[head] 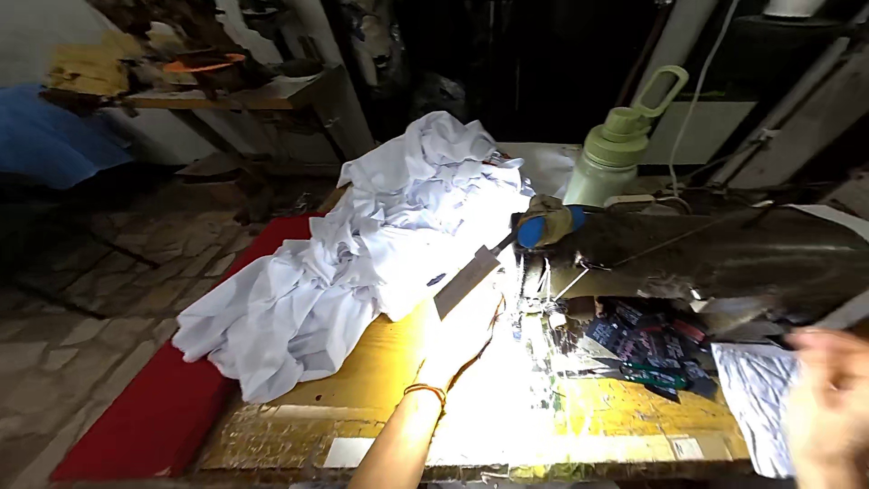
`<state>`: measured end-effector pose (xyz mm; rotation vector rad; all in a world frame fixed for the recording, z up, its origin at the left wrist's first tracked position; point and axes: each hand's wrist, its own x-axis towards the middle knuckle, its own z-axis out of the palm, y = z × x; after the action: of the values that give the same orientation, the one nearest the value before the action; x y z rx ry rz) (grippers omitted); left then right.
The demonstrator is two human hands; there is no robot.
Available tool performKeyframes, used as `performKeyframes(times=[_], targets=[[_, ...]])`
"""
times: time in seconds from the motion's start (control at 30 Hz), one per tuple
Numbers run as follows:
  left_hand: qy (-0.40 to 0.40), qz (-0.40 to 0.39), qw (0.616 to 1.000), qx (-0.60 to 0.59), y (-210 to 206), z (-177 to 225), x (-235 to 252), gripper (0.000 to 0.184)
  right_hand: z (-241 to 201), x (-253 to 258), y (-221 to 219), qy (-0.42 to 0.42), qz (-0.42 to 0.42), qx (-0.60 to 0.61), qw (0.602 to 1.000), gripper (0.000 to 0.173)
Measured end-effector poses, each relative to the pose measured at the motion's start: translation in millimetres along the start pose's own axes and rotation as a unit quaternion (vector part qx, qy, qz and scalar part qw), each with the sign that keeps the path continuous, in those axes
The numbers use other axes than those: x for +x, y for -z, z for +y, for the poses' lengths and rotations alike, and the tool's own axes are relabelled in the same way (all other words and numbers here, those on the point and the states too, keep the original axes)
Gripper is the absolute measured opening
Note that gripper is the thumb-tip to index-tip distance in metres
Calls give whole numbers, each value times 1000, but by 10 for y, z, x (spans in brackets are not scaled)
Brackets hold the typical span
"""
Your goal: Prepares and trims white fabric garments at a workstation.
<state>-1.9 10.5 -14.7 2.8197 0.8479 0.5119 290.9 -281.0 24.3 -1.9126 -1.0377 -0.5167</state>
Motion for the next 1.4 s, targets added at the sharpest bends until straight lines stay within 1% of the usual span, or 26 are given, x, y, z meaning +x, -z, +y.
performKeyframes(times=[0.07,0.1,0.13,0.17,0.23,0.3,0.33,0.43,0.5,0.57,0.63,0.7,0.77,0.8,0.83,0.9,0.93,0.97,1.0,1.07,1.17,1.2,1.27,1.3,1.37,1.4], targets=[[-1,-10,1000,17,20,-1,28,13,-331,-284,-261,83,-119,-24,989,29],[3,-25,1000,18,26,1,29,14,-411,-401,-368,116,-174,-50,977,27],[3,-31,999,15,18,-4,21,16,-445,-492,-447,144,-209,-74,964,27],[3,-35,999,15,6,-13,24,19,-455,-547,-500,165,-226,-85,956,26],[-12,-8,1000,11,-43,-42,25,23,-443,-566,-551,201,-211,-104,951,30],[-12,24,1000,-2,-95,-49,18,21,-405,-540,-560,227,-200,-116,946,32],[-5,25,1000,-17,-106,-43,16,20,-386,-523,-549,236,-207,-121,942,31],[22,-2,998,-61,-71,-26,4,27,-337,-481,-560,255,-215,-124,934,31],[22,12,997,-72,-54,-17,-8,25,-312,-442,-592,262,-205,-135,933,32],[24,11,996,-82,-60,-13,-11,21,-302,-386,-623,258,-193,-150,935,31],[43,-14,994,-98,-64,-17,-15,24,-378,-336,-653,245,-169,-160,941,32],[48,-24,993,-101,-76,-28,-17,29,-580,-307,-671,219,-148,-141,954,33],[51,-33,993,-105,-88,-31,-28,31,-832,-325,-704,167,-172,-109,965,32],[50,-38,992,-105,-100,-37,-26,32,-928,-341,-748,136,-198,-89,967,31],[46,-35,993,-102,-108,-40,-24,31,-1014,-346,-788,96,-248,-61,962,30],[38,-16,996,-85,-101,-39,-13,27,-1104,-305,-881,5,-375,0,927,36],[37,-13,996,-80,-84,-35,-11,27,-1112,-273,-946,-28,-426,27,904,39],[35,-9,997,-72,-73,-32,-10,26,-1115,-250,-1012,-43,-454,42,889,37],[29,-5,998,-64,-74,-36,-14,27,-1115,-236,-1080,-43,-461,45,885,34],[19,4,998,-59,-86,-45,-15,26,-1126,-216,-1209,-30,-447,15,894,28],[12,25,998,-59,-63,-33,-22,23,-1166,-198,-1405,-9,-386,-28,922,22],[10,33,998,-60,-55,-29,-24,25,-1183,-178,-1470,-16,-376,-31,926,23],[14,22,997,-67,-21,-17,-24,27,-1240,-134,-1558,-43,-380,-24,923,25],[15,22,997,-68,-25,-19,-29,27,-1246,-161,-1580,-38,-386,-12,922,26],[20,18,998,-63,-14,-16,-35,29,-1259,-336,-1560,16,-385,34,922,32],[16,24,998,-58,-20,-20,-32,28,-1318,-471,-1505,77,-368,69,924,32]])
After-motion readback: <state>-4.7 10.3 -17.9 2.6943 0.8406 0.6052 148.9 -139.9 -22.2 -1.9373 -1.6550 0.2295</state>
